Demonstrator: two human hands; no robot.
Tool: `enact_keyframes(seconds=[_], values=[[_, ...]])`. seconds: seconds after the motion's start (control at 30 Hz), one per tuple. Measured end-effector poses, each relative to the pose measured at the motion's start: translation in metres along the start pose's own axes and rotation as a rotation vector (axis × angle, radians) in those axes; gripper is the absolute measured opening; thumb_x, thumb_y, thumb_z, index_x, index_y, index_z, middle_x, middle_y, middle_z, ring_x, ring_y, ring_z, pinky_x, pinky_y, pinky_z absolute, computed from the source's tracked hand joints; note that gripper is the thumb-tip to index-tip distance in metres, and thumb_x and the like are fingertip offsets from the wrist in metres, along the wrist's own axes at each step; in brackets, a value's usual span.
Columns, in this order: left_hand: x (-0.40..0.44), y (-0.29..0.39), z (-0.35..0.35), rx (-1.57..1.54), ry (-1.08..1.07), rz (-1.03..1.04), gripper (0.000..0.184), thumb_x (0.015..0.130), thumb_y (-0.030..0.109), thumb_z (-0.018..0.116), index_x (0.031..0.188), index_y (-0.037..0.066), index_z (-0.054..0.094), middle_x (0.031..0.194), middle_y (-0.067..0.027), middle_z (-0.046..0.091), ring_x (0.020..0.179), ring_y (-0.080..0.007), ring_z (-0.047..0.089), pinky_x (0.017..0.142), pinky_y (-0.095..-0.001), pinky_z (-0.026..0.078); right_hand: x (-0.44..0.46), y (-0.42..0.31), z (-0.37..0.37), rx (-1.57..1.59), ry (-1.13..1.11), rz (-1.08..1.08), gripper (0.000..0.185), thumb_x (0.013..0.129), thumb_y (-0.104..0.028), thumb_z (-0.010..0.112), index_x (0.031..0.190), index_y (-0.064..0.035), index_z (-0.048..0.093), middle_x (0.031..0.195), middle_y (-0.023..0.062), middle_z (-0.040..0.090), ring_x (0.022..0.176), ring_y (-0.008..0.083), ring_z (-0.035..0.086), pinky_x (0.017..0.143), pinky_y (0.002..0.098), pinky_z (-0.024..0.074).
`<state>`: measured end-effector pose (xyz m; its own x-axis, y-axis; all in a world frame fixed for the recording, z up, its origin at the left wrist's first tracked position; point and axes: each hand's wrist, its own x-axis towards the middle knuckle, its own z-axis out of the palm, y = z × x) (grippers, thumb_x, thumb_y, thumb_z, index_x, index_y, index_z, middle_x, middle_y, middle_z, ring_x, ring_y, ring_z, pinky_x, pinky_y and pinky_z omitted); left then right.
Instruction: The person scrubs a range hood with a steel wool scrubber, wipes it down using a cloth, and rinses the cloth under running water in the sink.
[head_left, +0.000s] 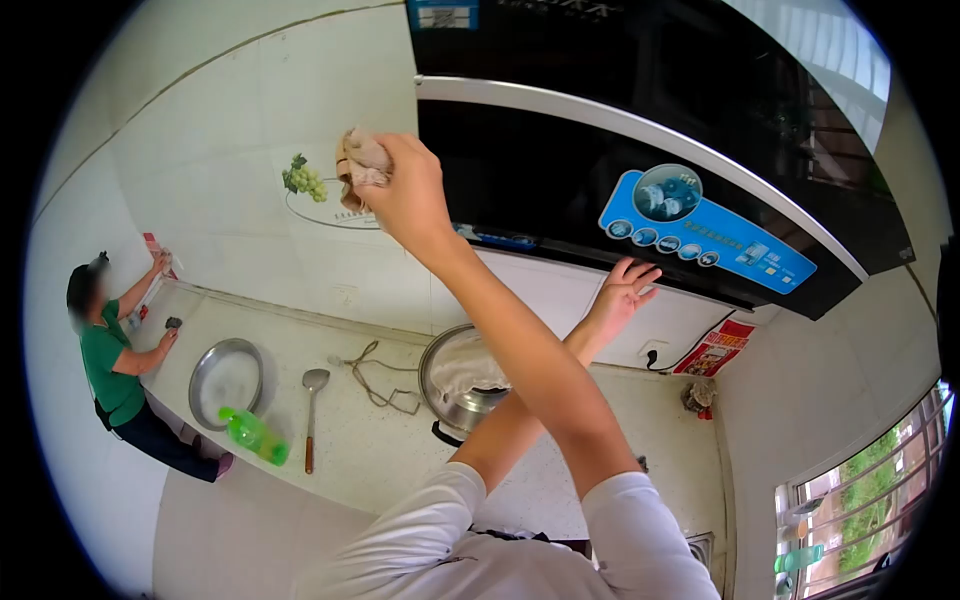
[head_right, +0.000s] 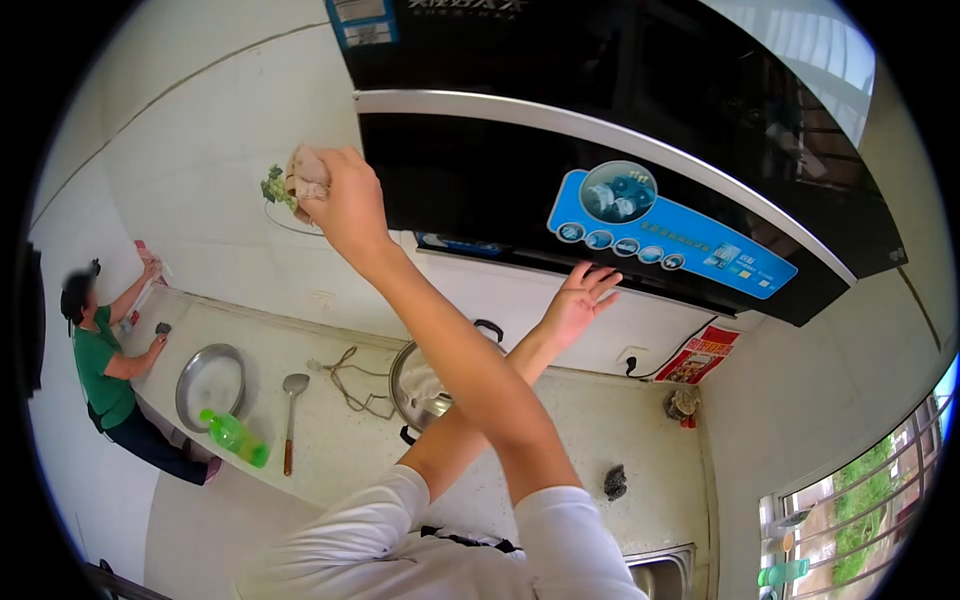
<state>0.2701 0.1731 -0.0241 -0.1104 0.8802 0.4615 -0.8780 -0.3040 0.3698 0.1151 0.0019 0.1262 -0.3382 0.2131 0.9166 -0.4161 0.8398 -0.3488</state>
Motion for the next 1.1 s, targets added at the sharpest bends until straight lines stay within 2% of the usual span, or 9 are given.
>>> enact_keyframes(seconds=[0.2,0.27,0.37,0.43,0.5,0.67,0.9,1.0,1.1], values=[[-0.102,0.068,-0.051,0.723,-0.174,-0.577,0.06,0.088,0.023,0.054,0.141,0.014,0.027,0.134,-0.0079,0.043,0.115,-0.0171,0.047,0.095,-0.0337,0.04,-0.056,-0.022,-0.064,0.693,-0.121,0.556,0.035,0.074,0.002,0.049,0.108,0.0006,0.055,0.098,0.0058,0.059,0.089,0.0134,0.056,0.079,0.0253,0.0464],[-0.163,0.096,-0.03,0.907,0.238,-0.495,0.036,0.091,0.021,0.051,0.122,0.003,0.049,0.108,-0.0072,0.057,0.089,-0.0153,0.059,0.079,-0.0259,0.048,-0.074,-0.038,-0.092,0.772,-0.032,0.721,0.037,0.077,0.001,0.046,0.113,0.0014,0.051,0.103,0.0079,0.059,0.094,0.0146,0.057,0.082,0.026,0.0464],[-0.218,0.146,0.023,1.047,0.763,-0.152,0.025,0.09,0.012,0.046,0.109,-0.001,0.055,0.098,-0.0076,0.06,0.09,-0.0148,0.059,0.076,-0.0257,0.048,-0.108,-0.032,-0.112,0.783,0.1,0.854,0.037,0.08,0.001,0.047,0.117,0.0018,0.049,0.105,0.0092,0.059,0.096,0.0152,0.057,0.085,0.0272,0.0466],[-0.241,0.158,0.016,1.095,0.565,0.653,0.029,0.088,0.011,0.044,0.113,-0.002,0.053,0.107,-0.0112,0.059,0.099,-0.0187,0.057,0.082,-0.028,0.046,-0.135,-0.027,-0.113,0.593,0.098,0.743,0.032,0.077,0.0,0.053,0.11,0.0006,0.05,0.097,0.0049,0.059,0.086,0.0095,0.055,0.077,0.0233,0.0455],[-0.238,0.16,0.042,1.255,0.509,0.848,0.044,0.085,0.015,0.051,0.124,-0.003,0.045,0.122,-0.0154,0.052,0.113,-0.0235,0.05,0.092,-0.033,0.041,-0.153,-0.032,-0.107,0.547,0.101,0.774,0.033,0.078,0.0,0.053,0.11,0.0013,0.049,0.097,0.0051,0.058,0.089,0.0099,0.054,0.079,0.0235,0.0443],[-0.24,0.132,0.039,1.211,0.354,0.67,0.082,0.075,0.016,0.069,0.14,-0.002,0.023,0.138,-0.0169,0.035,0.125,-0.0256,0.039,0.103,-0.0356,0.033,-0.181,-0.038,-0.091,0.684,-0.107,0.847,0.048,0.08,-0.002,0.053,0.126,0.0005,0.041,0.114,0.0086,0.053,0.102,0.0129,0.051,0.087,0.0241,0.0416],[-0.244,0.137,0.04,1.146,0.556,0.57,0.059,0.081,0.0,0.051,0.136,-0.005,0.031,0.132,-0.0176,0.044,0.118,-0.0213,0.047,0.098,-0.0302,0.038,-0.192,-0.037,-0.096,0.705,-0.084,1.035,0.047,0.084,-0.01,0.05,0.13,-0.0006,0.043,0.11,0.0072,0.057,0.099,0.0126,0.053,0.087,0.0246,0.0425],[-0.251,0.141,0.032,1.017,0.639,0.57,0.047,0.087,0.008,0.038,0.132,-0.006,0.039,0.131,-0.0165,0.046,0.117,-0.0214,0.048,0.098,-0.0298,0.039,-0.202,-0.032,-0.081,0.447,-0.122,0.83,0.037,0.086,-0.009,0.05,0.122,0.0001,0.05,0.102,0.0063,0.06,0.092,0.0103,0.056,0.081,0.0232,0.0456],[-0.273,0.149,0.004,0.748,0.646,0.546,0.047,0.091,0.022,0.035,0.131,-0.002,0.042,0.128,-0.0138,0.049,0.117,-0.0227,0.048,0.098,-0.0349,0.04,-0.207,-0.022,-0.08,0.606,0.134,1.052,0.029,0.087,-0.008,0.048,0.114,0.0,0.055,0.096,0.0059,0.06,0.082,0.0099,0.057,0.068,0.024,0.049]])
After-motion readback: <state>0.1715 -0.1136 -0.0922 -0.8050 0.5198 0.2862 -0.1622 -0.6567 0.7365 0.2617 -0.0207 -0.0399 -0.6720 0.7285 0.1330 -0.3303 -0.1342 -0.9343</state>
